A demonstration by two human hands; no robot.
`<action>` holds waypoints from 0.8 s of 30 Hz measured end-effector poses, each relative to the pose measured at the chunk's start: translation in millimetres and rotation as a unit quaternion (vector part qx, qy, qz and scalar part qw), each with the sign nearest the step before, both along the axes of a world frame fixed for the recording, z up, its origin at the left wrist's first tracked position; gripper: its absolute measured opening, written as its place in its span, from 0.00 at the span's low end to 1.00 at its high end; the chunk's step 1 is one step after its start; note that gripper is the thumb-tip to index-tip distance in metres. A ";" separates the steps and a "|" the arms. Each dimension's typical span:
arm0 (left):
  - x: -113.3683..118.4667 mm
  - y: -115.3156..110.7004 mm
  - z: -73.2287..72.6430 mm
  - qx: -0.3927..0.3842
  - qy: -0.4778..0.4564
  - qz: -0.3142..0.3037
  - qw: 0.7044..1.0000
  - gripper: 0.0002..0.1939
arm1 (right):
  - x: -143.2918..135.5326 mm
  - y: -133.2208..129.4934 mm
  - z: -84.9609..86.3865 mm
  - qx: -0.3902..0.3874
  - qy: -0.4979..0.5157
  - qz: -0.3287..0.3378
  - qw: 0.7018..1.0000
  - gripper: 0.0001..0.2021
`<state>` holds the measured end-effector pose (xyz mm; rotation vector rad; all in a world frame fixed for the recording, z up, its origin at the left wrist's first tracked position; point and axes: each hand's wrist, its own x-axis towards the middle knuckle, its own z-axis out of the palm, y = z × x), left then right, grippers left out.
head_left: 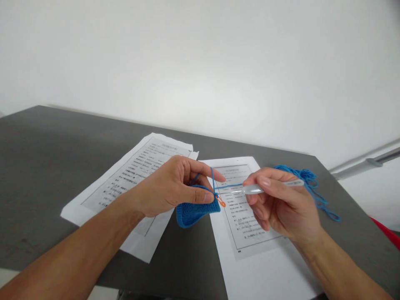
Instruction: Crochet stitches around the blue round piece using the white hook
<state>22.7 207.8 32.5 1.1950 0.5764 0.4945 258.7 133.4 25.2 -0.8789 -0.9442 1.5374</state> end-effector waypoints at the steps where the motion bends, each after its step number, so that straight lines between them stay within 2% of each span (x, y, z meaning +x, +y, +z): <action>1: -0.2 -0.3 0.1 0.002 -0.004 0.002 1.000 0.15 | -1.2 1.8 -0.5 -0.018 0.015 0.001 1.000 0.09; 4: -0.1 -1.8 0.5 0.008 -0.018 0.019 1.000 0.15 | -5.8 5.4 -4.4 -0.031 0.043 0.000 0.999 0.09; 8: 3.9 -5.5 -0.4 0.022 -0.011 0.084 0.996 0.16 | -19.4 3.6 -11.2 0.024 0.068 -0.011 0.997 0.06; 12: 12.8 -11.2 -4.4 0.018 -0.025 0.122 0.992 0.18 | -31.8 0.6 -13.5 0.065 0.056 -0.023 0.996 0.06; 17: 20.9 -19.0 -7.5 0.011 -0.021 0.161 0.987 0.23 | -31.5 1.2 -12.8 0.087 0.043 -0.058 0.994 0.06; 21: 21.1 -21.6 -6.8 0.061 0.032 0.179 0.982 0.18 | -29.1 1.3 -13.3 0.098 0.039 -0.070 0.992 0.05; 24: 20.8 -21.9 -5.6 0.082 0.047 0.184 0.978 0.19 | -26.7 1.8 -15.3 0.111 0.017 -0.065 0.991 0.05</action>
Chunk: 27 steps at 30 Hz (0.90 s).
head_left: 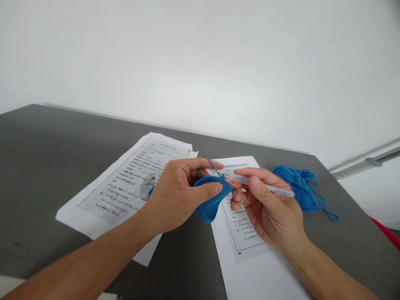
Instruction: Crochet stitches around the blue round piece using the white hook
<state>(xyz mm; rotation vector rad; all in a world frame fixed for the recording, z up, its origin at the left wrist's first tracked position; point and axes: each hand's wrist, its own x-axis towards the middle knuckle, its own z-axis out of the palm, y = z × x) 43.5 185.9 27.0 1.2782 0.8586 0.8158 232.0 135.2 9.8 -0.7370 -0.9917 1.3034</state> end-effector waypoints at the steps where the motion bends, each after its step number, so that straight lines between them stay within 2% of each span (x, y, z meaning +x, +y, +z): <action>1: 0.1 -0.1 0.7 0.002 0.000 0.002 1.000 0.22 | 1.3 0.3 -0.7 0.011 -0.016 -0.002 1.000 0.06; 6: 0.9 -2.1 5.8 -0.008 -0.002 0.006 1.000 0.32 | 12.7 1.3 -2.3 0.096 -0.130 -0.029 0.986 0.08; 14: 1.8 -4.7 6.1 -0.027 -0.024 -0.005 0.999 0.34 | 35.2 2.6 0.7 0.201 -0.258 -0.029 0.944 0.12; 21: 4.2 -4.9 4.0 -0.018 -0.008 -0.017 1.000 0.32 | 41.3 1.5 9.7 0.226 -0.307 -0.041 0.923 0.13; 27: 3.6 -4.4 4.2 -0.026 -0.017 0.007 1.000 0.32 | 39.8 1.8 17.5 0.244 -0.340 -0.052 0.907 0.14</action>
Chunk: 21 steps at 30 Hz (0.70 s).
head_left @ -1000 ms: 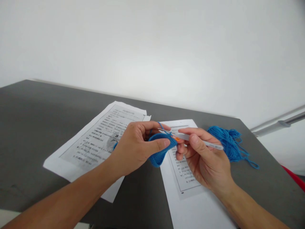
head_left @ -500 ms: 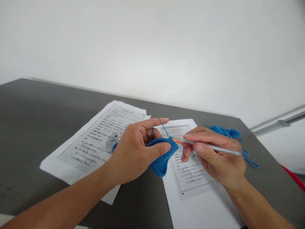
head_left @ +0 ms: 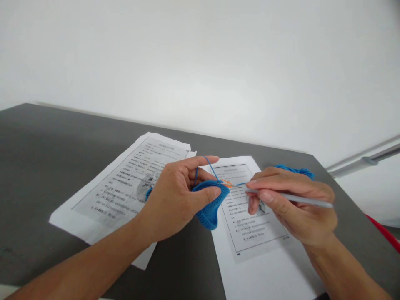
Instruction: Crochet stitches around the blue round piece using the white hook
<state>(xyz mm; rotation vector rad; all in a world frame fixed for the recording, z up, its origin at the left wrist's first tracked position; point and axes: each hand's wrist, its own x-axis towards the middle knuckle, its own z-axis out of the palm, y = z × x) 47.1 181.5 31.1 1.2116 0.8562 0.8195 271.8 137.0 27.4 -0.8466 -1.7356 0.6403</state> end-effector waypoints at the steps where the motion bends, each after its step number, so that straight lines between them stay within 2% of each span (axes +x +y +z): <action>1: -0.2 0.2 0.1 0.003 0.003 0.006 1.000 0.31 | -0.6 0.1 1.6 0.008 -0.009 -0.004 1.000 0.14; 8: 0.2 0.2 0.6 0.057 0.056 0.036 0.996 0.28 | -5.6 -1.4 7.3 0.057 -0.058 -0.025 0.996 0.17; 15: 2.6 -0.6 3.9 0.100 0.086 0.063 0.989 0.25 | -11.0 -5.7 6.8 0.089 -0.098 -0.078 0.988 0.15; 21: 2.7 -0.9 1.9 0.132 0.118 0.079 0.981 0.23 | -15.1 -7.2 3.4 0.087 -0.095 -0.083 0.988 0.16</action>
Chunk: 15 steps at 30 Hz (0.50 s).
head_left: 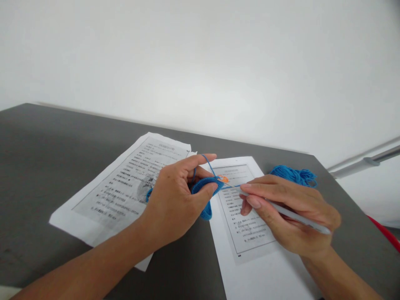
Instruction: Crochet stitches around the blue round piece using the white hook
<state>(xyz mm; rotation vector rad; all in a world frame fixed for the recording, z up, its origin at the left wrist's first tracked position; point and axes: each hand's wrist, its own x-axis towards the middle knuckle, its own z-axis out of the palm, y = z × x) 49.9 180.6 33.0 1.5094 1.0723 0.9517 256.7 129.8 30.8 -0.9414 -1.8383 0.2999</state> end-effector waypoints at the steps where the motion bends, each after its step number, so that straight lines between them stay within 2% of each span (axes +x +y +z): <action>1: 0.0 0.2 -0.3 0.000 0.000 0.000 1.000 0.24 | -0.1 -0.2 -1.2 -0.004 0.007 0.003 1.000 0.16; 4: 0.3 0.9 0.1 -0.019 -0.017 -0.009 1.000 0.24 | -0.2 -0.2 -6.0 -0.021 0.048 0.019 0.998 0.17; 6: 0.2 1.1 0.8 -0.045 -0.042 -0.020 0.998 0.24 | -1.3 0.3 -10.4 -0.057 0.111 0.030 0.992 0.15; 11: -1.8 1.6 -1.1 -0.104 -0.107 -0.049 0.988 0.26 | -11.7 2.4 -23.5 -0.204 0.295 0.064 0.931 0.08; 13: -2.9 2.3 -3.4 -0.117 -0.130 -0.060 0.983 0.26 | -16.1 3.2 -26.8 -0.226 0.322 0.088 0.915 0.08; 15: -3.7 3.0 -5.6 -0.126 -0.146 -0.067 0.979 0.26 | -17.0 4.1 -28.1 -0.229 0.327 0.103 0.911 0.09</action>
